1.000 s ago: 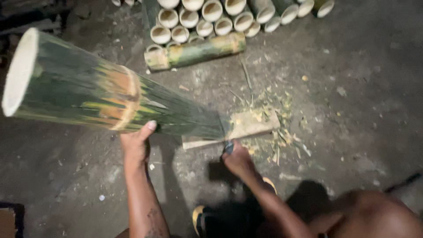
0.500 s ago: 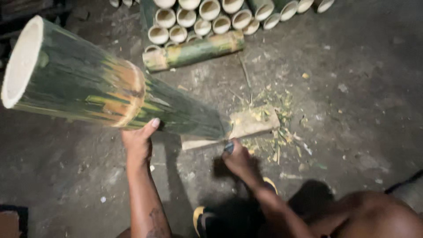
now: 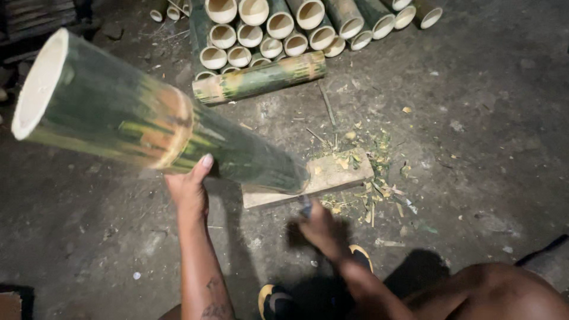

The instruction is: The person sits on the floor and uses a knife to shave the outer layer of a large bamboo log. They rotate the log repeatedly to remove the green skin, producing shavings that fall onto the floor. Finished bamboo pieces are stacked nearby.

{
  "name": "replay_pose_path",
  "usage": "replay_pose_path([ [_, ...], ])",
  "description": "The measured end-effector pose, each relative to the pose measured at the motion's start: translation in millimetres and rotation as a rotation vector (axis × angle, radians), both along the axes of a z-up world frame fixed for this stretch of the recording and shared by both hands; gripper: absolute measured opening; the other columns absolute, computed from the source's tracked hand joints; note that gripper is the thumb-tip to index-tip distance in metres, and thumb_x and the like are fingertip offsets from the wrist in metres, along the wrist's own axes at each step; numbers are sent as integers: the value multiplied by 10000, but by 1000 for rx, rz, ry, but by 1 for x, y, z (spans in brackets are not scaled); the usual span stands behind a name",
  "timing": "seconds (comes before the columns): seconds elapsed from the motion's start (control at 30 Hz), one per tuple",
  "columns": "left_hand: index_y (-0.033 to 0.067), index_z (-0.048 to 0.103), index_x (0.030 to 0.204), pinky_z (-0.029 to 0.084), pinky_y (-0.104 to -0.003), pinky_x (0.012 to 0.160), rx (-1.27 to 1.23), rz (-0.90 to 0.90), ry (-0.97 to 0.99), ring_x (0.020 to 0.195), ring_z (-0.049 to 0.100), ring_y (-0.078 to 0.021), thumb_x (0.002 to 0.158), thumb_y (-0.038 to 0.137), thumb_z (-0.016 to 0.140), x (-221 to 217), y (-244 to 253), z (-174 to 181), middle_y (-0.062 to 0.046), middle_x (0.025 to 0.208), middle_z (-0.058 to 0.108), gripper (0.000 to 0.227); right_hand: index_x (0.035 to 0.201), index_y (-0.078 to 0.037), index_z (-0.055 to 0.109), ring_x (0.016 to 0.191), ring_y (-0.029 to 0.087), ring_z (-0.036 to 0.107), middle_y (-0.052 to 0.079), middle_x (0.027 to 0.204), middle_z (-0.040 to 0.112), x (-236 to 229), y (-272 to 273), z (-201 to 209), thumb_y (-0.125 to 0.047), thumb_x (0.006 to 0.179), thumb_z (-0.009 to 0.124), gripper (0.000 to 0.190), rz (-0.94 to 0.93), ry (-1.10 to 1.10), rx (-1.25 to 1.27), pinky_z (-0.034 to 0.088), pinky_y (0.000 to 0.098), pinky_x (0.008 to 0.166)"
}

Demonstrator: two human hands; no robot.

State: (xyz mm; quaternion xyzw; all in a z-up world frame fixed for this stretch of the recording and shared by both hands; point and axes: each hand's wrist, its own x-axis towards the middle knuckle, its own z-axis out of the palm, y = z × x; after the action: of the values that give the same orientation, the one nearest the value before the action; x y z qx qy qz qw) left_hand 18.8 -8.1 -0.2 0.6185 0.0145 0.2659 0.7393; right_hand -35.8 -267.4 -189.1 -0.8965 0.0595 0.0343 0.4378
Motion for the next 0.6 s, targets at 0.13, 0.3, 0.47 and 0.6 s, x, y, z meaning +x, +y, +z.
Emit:
replay_pose_path([
  [0.13,3,435,1454,449,-346,1124,32,106,-62,1253,584,-212,804,105,868,8,-12,-4,-108,1390,585,787,1215,-68,584,779,386,742,208,816,714,-7,24,43,-162,770,730,477,77,-57,151,575,466,699],
  [0.3,-6,406,1501,416,-353,1169,81,173,-62,1315,552,-224,837,102,863,3,-3,-3,-113,1446,550,813,1036,-36,652,893,425,691,220,913,715,13,-3,21,-202,872,702,239,-39,180,3,526,509,766],
  [0.47,-14,426,1490,436,-366,1160,26,106,-28,1298,564,-239,813,88,863,2,-7,-5,-138,1431,557,811,1081,-79,611,910,445,689,230,905,715,4,-7,7,-216,836,692,292,-11,103,-42,536,521,774],
  [0.6,4,384,1461,431,-360,1146,42,181,-74,1293,550,-225,803,74,885,9,-10,-4,-131,1428,536,830,1095,-87,602,917,454,690,234,887,724,-3,15,1,-230,802,698,340,47,111,19,541,529,765],
])
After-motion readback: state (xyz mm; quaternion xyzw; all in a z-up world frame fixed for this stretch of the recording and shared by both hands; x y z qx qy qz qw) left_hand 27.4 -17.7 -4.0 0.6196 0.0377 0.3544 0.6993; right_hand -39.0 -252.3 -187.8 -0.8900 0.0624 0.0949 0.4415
